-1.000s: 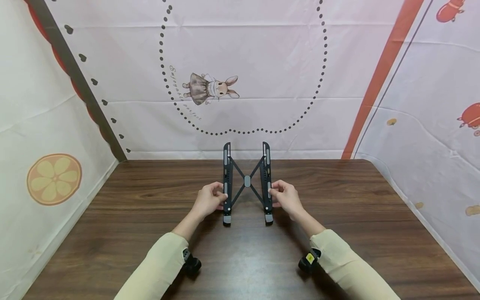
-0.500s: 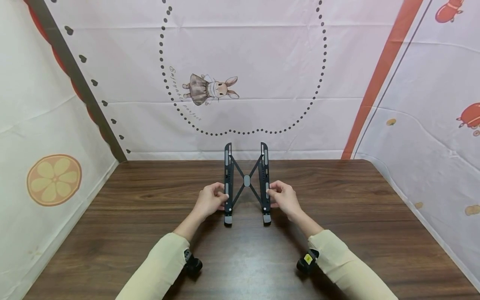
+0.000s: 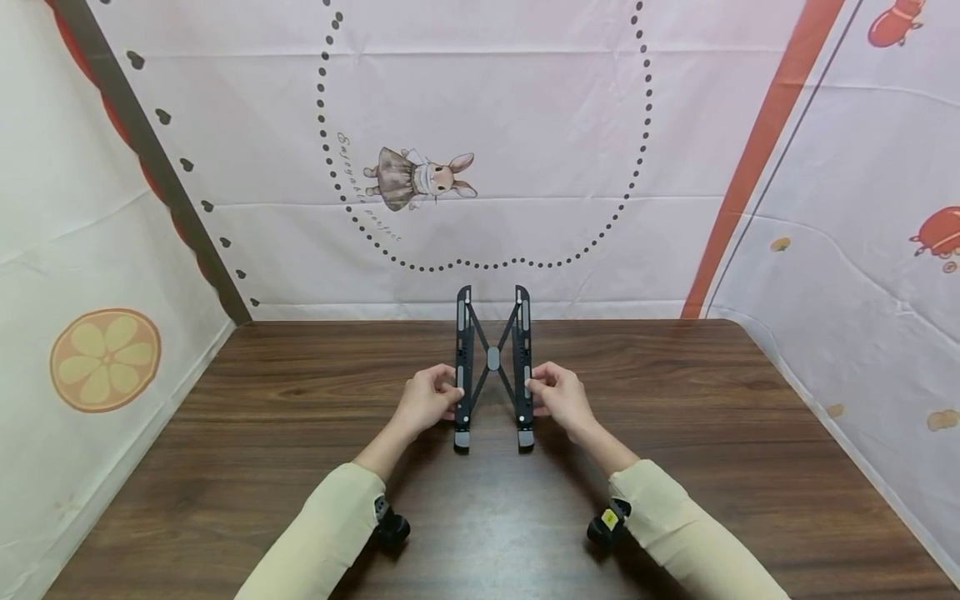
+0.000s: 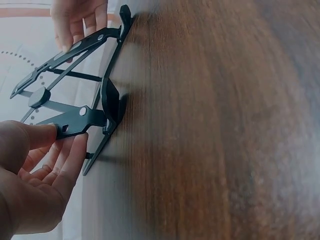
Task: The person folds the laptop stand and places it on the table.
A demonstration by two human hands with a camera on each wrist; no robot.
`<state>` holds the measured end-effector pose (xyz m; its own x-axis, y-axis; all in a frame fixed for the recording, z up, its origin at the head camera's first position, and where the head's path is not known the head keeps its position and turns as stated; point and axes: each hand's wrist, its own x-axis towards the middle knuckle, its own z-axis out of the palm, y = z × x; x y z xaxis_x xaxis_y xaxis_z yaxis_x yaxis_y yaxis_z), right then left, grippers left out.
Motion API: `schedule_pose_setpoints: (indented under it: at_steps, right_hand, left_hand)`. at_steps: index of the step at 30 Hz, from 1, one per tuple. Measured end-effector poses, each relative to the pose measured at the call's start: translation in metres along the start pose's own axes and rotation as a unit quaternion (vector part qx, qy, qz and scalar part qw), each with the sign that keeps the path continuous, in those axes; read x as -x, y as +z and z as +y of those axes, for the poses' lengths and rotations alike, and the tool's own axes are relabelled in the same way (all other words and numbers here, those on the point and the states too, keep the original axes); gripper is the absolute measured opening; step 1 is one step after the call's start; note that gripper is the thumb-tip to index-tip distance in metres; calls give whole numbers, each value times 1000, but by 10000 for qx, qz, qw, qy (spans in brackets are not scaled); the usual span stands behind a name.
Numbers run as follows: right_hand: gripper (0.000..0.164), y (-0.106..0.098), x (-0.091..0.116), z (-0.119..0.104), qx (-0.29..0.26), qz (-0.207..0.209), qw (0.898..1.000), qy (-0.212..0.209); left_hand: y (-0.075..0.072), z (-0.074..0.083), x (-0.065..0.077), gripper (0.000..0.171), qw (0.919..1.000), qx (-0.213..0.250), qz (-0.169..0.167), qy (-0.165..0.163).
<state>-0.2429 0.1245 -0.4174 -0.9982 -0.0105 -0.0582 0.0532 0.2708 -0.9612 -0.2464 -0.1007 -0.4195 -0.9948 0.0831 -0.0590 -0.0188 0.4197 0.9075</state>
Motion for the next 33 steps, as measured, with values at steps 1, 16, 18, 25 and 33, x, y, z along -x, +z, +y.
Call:
schedule_pose_setpoints:
  at_steps: [1, 16, 18, 25, 33]
  right_hand:
    - [13, 1, 0, 0, -5, 4, 10000, 13]
    - [16, 8, 0, -2, -98, -100, 9999, -14]
    - [16, 9, 0, -3, -104, -108, 9999, -33]
    - [12, 11, 0, -3, -94, -64, 9999, -54]
    - [13, 13, 0, -5, -64, -82, 9999, -48]
  left_hand:
    - [0, 0, 0, 24, 10000, -6, 4, -9]
    - [2, 1, 0, 21, 9999, -105, 98, -50]
    - [2, 2, 0, 20, 9998, -117, 110, -76]
    - [3, 2, 0, 19, 9998, -115, 128, -64]
    - [6, 2, 1, 23, 10000, 20, 72, -4]
